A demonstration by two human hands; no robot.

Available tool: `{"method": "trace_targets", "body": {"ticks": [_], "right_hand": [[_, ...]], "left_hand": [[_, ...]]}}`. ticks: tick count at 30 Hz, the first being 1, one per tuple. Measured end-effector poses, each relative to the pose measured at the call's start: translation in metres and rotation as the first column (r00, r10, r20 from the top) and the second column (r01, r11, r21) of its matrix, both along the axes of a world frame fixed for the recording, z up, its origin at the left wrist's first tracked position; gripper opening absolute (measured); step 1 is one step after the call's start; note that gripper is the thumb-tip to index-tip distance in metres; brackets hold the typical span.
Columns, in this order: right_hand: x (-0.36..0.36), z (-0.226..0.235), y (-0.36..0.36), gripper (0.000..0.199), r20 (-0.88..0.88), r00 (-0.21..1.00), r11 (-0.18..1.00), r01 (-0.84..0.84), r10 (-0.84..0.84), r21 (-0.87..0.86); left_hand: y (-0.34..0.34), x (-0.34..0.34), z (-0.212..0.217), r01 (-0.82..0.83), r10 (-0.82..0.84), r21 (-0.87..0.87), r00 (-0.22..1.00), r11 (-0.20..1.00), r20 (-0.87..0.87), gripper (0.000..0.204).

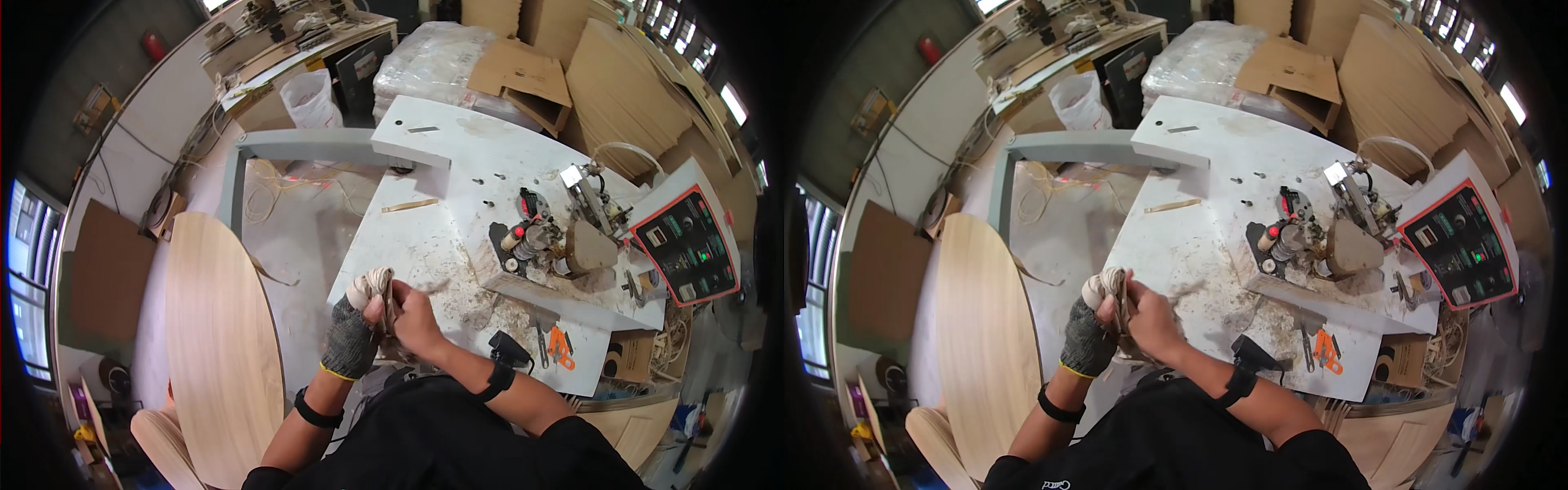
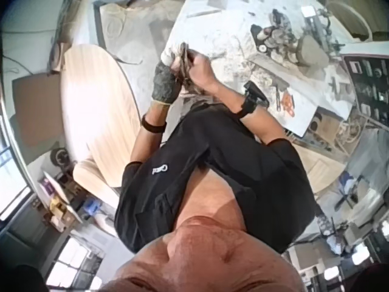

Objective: Scraping and cleaning glue or residue from a woodworking machine using a scraper and cleaning solvent.

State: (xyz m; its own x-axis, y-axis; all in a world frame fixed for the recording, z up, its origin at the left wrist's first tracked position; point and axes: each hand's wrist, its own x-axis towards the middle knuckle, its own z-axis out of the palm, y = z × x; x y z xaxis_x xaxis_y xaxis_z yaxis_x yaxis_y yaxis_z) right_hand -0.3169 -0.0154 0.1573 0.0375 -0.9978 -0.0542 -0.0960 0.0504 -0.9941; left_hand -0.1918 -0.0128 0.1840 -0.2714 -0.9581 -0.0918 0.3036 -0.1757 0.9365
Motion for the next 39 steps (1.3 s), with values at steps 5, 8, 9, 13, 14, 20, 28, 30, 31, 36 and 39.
{"method": "trace_targets", "body": {"ticks": [5, 8, 9, 13, 14, 20, 28, 30, 31, 36, 39], "right_hand": [[0.023, -0.038, 0.012, 0.018, -0.392, 0.914, 0.965, -0.184, 0.099, -0.186], [0.044, -0.069, 0.014, 0.019, -0.345, 0.905, 0.921, -0.332, 0.250, -0.204], [0.049, -0.086, 0.009, 0.019, -0.349, 0.897, 0.917, -0.351, 0.270, -0.192], [0.062, -0.162, -0.041, 0.019, -0.343, 0.855, 0.892, -0.256, 0.389, 0.374], [0.068, -0.184, -0.059, 0.020, -0.397, 0.837, 0.904, -0.240, 0.377, 0.354], [0.164, -0.320, -0.205, 0.022, -0.417, 0.871, 0.925, -0.101, 0.261, 0.367], [0.299, -0.517, -0.311, 0.020, -0.449, 0.837, 0.486, 0.546, -0.312, 0.682], [0.287, -0.555, -0.336, 0.022, -0.793, 0.512, 0.442, 0.827, -0.331, 0.349], [0.260, -0.579, -0.347, 0.022, -0.804, 0.485, 0.431, 0.842, -0.344, 0.324], [0.270, -0.570, -0.410, 0.025, -0.886, 0.310, 0.935, -0.035, 0.345, 0.353], [0.250, -0.604, -0.433, 0.023, -0.820, 0.193, 0.837, -0.013, 0.539, 0.548]], "left_hand": [[-0.009, 0.026, -0.022, -0.345, 0.331, 0.110, 0.935, 0.932, 0.125, 0.028], [-0.017, 0.085, -0.059, -0.473, 0.524, -0.236, 0.695, 0.849, 0.492, 0.020], [-0.018, 0.113, -0.079, -0.316, 0.650, -0.569, 0.418, 0.759, 0.635, 0.021], [-0.011, 0.221, -0.132, -0.132, 0.560, -0.546, 0.120, 0.827, 0.820, 0.022], [-0.004, 0.241, -0.149, -0.090, 0.574, -0.569, 0.035, 0.817, 0.818, 0.022], [-0.006, 0.279, -0.170, -0.108, 0.465, -0.453, 0.147, 0.885, 0.873, 0.016], [0.000, 0.312, -0.193, 0.038, 0.267, -0.264, -0.121, 0.964, 0.956, 0.036], [-0.020, 0.319, -0.211, 0.017, 0.251, -0.251, -0.095, 0.968, 0.963, 0.035], [-0.031, 0.320, -0.223, 0.015, 0.256, -0.256, -0.070, 0.967, 0.964, 0.034], [-0.055, 0.333, -0.249, -0.027, 0.186, -0.190, -0.107, 0.982, 0.977, 0.030], [-0.078, 0.333, -0.266, -0.037, 0.180, -0.185, -0.105, 0.982, 0.978, 0.028]]}}
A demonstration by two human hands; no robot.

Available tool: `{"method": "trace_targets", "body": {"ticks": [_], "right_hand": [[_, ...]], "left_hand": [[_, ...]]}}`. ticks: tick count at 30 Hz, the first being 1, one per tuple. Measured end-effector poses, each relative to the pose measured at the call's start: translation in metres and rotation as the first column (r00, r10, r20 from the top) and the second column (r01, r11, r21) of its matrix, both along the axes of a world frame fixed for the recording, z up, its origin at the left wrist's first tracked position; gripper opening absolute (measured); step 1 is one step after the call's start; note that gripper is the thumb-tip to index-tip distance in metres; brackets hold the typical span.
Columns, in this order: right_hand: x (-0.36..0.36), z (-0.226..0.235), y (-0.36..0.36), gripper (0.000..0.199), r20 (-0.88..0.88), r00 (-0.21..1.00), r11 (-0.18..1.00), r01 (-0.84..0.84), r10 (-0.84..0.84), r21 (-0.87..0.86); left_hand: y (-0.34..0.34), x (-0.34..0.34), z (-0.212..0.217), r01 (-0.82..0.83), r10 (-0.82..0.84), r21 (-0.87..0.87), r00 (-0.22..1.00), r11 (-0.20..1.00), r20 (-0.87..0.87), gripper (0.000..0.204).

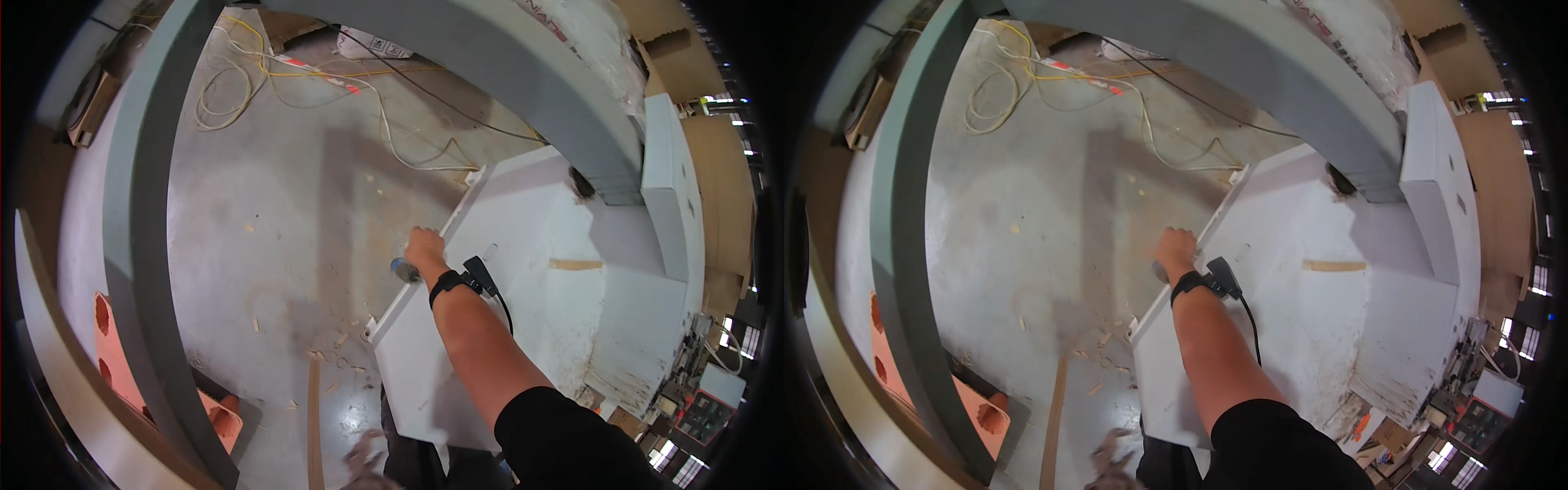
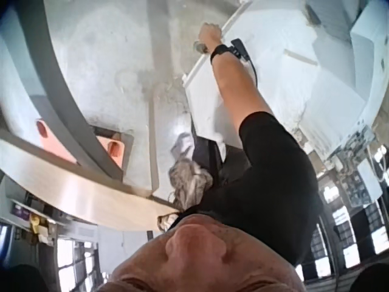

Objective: Scraping and cleaning glue or residue from a woodworking machine using a scraper and cleaning solvent.

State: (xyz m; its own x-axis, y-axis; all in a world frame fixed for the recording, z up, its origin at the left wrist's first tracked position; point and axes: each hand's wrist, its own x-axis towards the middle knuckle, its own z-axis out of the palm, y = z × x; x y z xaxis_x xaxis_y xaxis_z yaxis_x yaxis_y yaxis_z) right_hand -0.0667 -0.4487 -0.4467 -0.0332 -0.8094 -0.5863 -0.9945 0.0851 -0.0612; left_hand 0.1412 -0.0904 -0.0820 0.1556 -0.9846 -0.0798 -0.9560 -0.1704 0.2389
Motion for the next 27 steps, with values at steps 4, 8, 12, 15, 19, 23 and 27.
{"method": "trace_targets", "body": {"ticks": [4, 8, 12, 15, 19, 23, 27], "right_hand": [[-0.036, -0.078, 0.012, 0.021, -0.199, 0.978, 0.998, -0.065, 0.068, 0.023], [-0.053, -0.118, 0.030, 0.018, -0.253, 0.965, 0.997, -0.064, 0.073, 0.047], [-0.051, -0.133, 0.033, 0.015, -0.248, 0.959, 0.987, -0.152, 0.134, -0.054], [-0.054, -0.133, 0.031, 0.015, -0.248, 0.949, 0.972, -0.220, 0.193, -0.087], [-0.040, -0.114, 0.020, 0.013, -0.269, 0.909, 0.909, -0.373, 0.317, -0.187], [-0.017, -0.058, 0.005, 0.012, -0.260, 0.905, 0.897, -0.392, 0.336, -0.207], [0.009, 0.083, -0.001, 0.008, -0.138, 0.896, 0.868, -0.443, 0.422, -0.223]], "left_hand": [[-0.019, -0.001, -0.023, -0.014, 0.014, 0.013, 1.000, 1.000, -0.011, 0.025], [-0.026, 0.000, -0.037, -0.041, 0.041, 0.034, 0.999, 0.999, 0.000, 0.022], [-0.032, 0.000, -0.046, -0.061, 0.060, 0.040, 0.998, 0.997, 0.013, 0.019], [-0.034, -0.002, -0.046, -0.075, 0.075, 0.036, 0.997, 0.997, 0.014, 0.017], [-0.027, -0.004, -0.034, -0.092, 0.092, 0.014, 0.996, 0.996, 0.018, 0.014], [-0.015, -0.008, -0.013, -0.097, 0.097, -0.025, 0.995, 0.995, 0.008, 0.012], [0.036, 0.001, 0.019, -0.161, 0.162, -0.062, 0.987, 0.985, 0.017, 0.010]]}}
